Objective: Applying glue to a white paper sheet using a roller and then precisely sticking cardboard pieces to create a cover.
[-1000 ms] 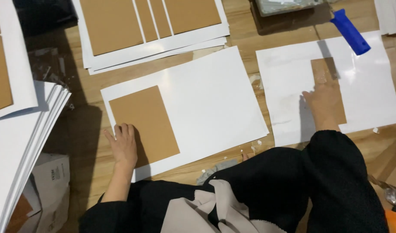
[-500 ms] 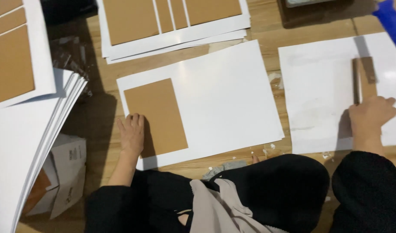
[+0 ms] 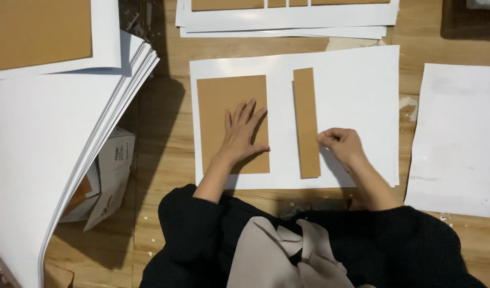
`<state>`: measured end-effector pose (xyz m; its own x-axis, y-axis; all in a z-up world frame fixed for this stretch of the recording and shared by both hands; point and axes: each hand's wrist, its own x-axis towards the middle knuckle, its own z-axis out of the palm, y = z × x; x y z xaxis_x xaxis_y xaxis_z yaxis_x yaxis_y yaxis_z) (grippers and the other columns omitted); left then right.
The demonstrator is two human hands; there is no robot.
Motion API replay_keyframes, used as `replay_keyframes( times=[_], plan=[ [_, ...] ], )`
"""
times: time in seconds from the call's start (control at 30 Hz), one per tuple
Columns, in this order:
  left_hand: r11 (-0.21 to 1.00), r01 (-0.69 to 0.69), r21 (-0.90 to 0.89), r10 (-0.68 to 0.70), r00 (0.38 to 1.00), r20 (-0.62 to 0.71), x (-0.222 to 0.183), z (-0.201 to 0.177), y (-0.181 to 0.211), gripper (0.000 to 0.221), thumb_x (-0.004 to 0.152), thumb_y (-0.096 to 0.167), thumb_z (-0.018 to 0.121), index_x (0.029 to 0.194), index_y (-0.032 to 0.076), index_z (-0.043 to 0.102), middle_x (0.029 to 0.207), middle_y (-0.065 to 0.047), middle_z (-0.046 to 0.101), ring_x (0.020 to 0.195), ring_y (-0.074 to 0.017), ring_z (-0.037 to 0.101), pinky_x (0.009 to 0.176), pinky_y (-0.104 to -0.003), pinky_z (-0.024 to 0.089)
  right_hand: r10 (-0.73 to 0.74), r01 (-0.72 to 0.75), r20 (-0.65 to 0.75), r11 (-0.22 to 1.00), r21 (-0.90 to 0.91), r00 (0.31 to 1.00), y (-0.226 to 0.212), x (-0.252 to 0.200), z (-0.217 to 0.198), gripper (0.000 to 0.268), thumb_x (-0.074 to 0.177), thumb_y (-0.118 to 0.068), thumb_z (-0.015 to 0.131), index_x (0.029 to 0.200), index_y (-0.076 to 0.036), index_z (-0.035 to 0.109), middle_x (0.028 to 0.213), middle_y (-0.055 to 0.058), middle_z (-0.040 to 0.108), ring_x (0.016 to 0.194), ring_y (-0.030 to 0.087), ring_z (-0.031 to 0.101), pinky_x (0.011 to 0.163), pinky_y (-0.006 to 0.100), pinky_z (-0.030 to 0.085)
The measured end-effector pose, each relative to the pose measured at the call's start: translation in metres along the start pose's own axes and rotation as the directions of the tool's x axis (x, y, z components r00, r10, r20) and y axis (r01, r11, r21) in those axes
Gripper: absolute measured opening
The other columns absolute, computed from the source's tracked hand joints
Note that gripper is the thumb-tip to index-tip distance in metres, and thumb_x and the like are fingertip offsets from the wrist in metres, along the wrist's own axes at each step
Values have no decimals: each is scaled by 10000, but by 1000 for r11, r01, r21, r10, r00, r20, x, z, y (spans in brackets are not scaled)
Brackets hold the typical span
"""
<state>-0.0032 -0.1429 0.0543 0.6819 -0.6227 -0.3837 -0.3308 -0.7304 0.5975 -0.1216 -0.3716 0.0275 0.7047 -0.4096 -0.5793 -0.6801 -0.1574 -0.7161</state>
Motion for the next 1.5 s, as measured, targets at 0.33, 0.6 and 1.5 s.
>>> replay_keyframes(
  times=[0.33, 0.6, 1.5],
  plan=[
    [997, -46, -55, 45, 999, -16, 9, 32, -30, 1068, 521, 526, 782, 1411, 277, 247, 1503, -116, 38, 1370, -341, -49, 1038, -562, -160, 26, -31, -50, 994, -102, 998, -3, 6, 68, 102, 719, -100, 624, 777, -77, 705, 620, 92, 614, 554, 176, 545, 481, 263, 411],
    [999, -37, 15, 37, 999, -13, 13, 42, -32, 1002, 540, 439, 829, 1384, 310, 304, 1505, -85, 0, 1366, -328, -99, 1029, -564, -185, -4, -5, -61, 989, -150, 998, -10, 4, 70, 138, 726, -69, 574, 774, -47, 702, 624, 144, 615, 572, 225, 557, 502, 300, 427],
    [999, -23, 50, 27, 996, -84, 12, 46, -30, 1027, 462, 454, 844, 1352, 318, 351, 1501, -50, 66, 1371, -314, -42, 1044, -568, -150, -176, 149, -178, 977, -156, 968, 0, -3, 76, 120, 676, -160, 754, 765, -127, 681, 594, -7, 580, 610, 161, 510, 588, 273, 407]
  ],
)
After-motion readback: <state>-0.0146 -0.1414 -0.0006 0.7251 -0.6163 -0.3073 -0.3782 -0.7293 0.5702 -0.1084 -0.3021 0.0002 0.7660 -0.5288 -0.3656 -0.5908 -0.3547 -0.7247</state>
